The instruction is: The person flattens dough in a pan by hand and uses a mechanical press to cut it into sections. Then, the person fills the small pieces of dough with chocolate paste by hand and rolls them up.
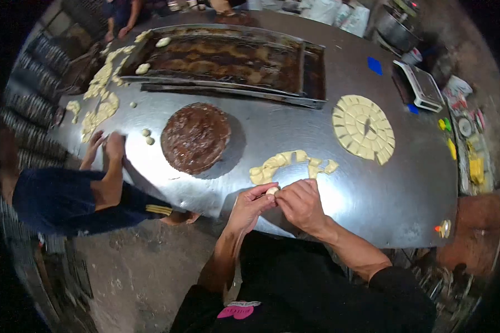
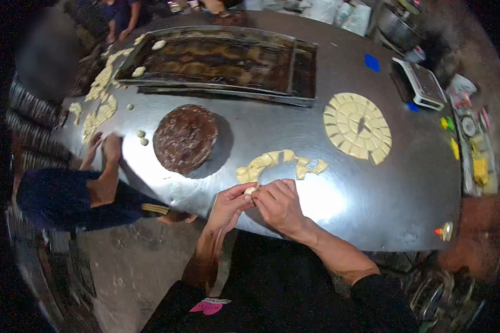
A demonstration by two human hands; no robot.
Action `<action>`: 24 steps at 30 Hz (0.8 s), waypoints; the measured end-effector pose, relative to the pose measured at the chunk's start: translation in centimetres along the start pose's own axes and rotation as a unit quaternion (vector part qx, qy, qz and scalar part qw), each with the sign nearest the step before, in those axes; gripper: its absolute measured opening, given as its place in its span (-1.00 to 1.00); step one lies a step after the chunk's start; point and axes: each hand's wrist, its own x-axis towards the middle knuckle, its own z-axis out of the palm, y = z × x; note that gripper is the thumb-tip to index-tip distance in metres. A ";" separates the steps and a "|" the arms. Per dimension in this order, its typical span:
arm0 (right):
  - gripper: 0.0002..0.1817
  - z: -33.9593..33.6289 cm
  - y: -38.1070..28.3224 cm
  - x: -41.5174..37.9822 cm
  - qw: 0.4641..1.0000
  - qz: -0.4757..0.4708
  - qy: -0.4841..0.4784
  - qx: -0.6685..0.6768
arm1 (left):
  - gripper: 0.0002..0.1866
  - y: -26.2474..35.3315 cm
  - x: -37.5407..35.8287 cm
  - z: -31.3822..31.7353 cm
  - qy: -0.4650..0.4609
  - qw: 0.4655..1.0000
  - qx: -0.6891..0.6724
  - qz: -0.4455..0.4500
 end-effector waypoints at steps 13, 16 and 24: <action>-0.79 -3.9 7.1 -22.2 0.952 0.206 0.021 -0.225 | -0.70 -10.6 12.3 3.4 -0.090 0.585 0.748 0.300; -0.78 -5.1 6.1 -23.7 0.947 0.256 -0.025 -0.193 | -0.77 -9.6 13.7 4.1 -0.096 0.505 0.794 0.325; -0.93 -2.8 11.5 -24.3 0.989 0.129 0.034 -0.070 | -0.89 -10.1 12.5 5.3 -0.178 0.667 0.682 0.241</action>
